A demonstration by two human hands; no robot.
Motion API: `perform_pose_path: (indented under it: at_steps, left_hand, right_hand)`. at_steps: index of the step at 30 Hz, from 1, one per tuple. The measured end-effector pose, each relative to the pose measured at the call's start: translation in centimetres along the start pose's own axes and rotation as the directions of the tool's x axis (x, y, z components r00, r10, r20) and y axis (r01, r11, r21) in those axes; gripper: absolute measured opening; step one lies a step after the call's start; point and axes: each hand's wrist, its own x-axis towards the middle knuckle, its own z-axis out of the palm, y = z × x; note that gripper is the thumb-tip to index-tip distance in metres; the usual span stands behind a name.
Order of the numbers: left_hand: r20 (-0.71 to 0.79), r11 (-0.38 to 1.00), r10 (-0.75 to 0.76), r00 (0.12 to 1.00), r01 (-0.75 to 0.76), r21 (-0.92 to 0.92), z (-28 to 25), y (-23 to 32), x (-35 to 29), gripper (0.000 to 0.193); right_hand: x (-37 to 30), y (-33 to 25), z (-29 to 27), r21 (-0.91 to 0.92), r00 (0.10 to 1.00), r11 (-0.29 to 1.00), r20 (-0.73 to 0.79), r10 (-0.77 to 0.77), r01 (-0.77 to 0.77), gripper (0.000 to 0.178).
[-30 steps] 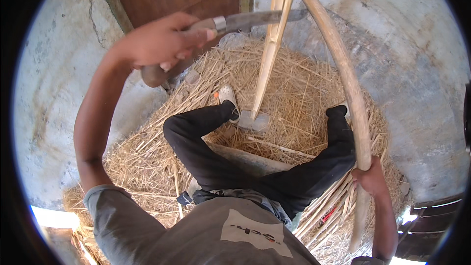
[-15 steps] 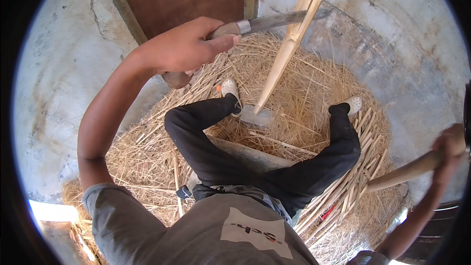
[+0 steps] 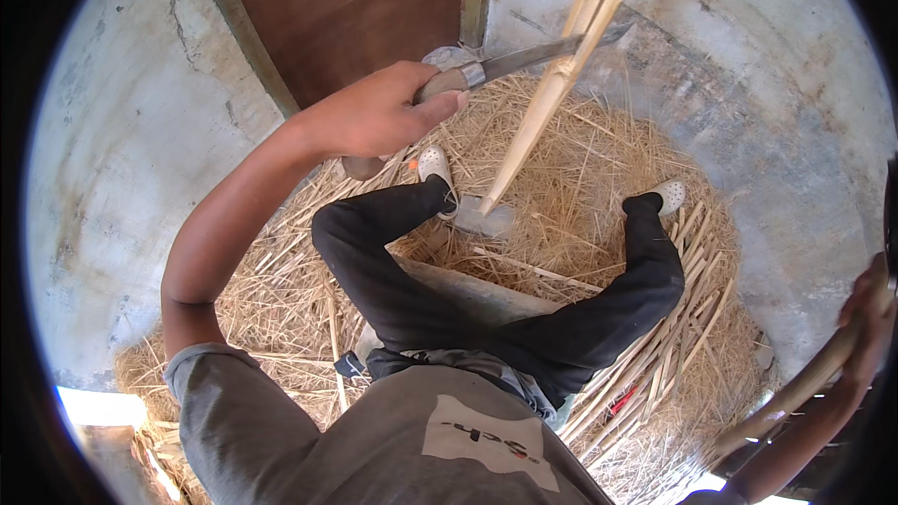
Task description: The person sits on a straw-covered floor and uses a machete and a wooden mallet to split long bamboo poles into thin strips. They repeatedly position the machete on the bamboo, strike it with the mallet to drive the blade through, and separate the resulting strips.
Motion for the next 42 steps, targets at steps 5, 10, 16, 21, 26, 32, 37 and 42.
perform_pose_path:
  at_steps: [5,10,16,21,26,32,37,42]
  left_hand:
    - [-0.015,1.000,-0.020,1.000,0.020,0.002,0.3,0.9,-0.9,0.042]
    - [0.066,0.984,-0.006,0.998,-0.006,0.180,0.4,-0.6,-0.4,0.036]
    - [0.004,0.999,-0.023,1.000,0.023,0.038,2.6,-3.7,0.2,0.037]
    - [0.039,1.000,0.016,0.999,-0.017,0.024,3.2,-2.8,0.8,0.033]
    - [0.017,0.999,0.001,1.000,-0.002,0.039,3.9,-2.5,0.8,0.034]
    - [0.027,0.997,-0.067,0.997,0.066,0.050,8.1,-8.7,1.1,0.036]
    - [-0.249,0.980,-0.151,0.956,0.112,-0.164,14.4,-11.6,1.5,0.039]
    - [-0.312,0.866,-0.285,0.906,0.104,-0.490,21.0,-11.5,3.3,0.029]
  right_hand:
    - [3.5,-1.1,8.9,0.172,0.988,0.985,-0.145,0.051,-0.025,0.023]
    - [-6.1,6.2,23.3,-0.199,0.484,0.691,0.581,0.654,-0.695,0.044]
    - [-2.5,2.1,14.1,-0.110,0.807,0.834,0.211,0.551,-0.541,0.053]
    - [1.6,0.7,7.0,0.037,0.996,0.998,-0.060,0.062,-0.060,0.041]
    - [-1.8,4.3,20.5,-0.402,0.908,0.831,-0.003,0.419,-0.385,0.047]
    - [-9.6,12.1,27.2,-0.173,0.489,0.701,0.603,0.630,-0.692,0.022]
    - [-14.3,15.7,21.2,-0.136,0.721,0.766,0.268,0.639,-0.628,0.026]
    - [-22.4,23.6,18.2,-0.567,0.789,0.567,-0.288,0.542,-0.597,0.054]
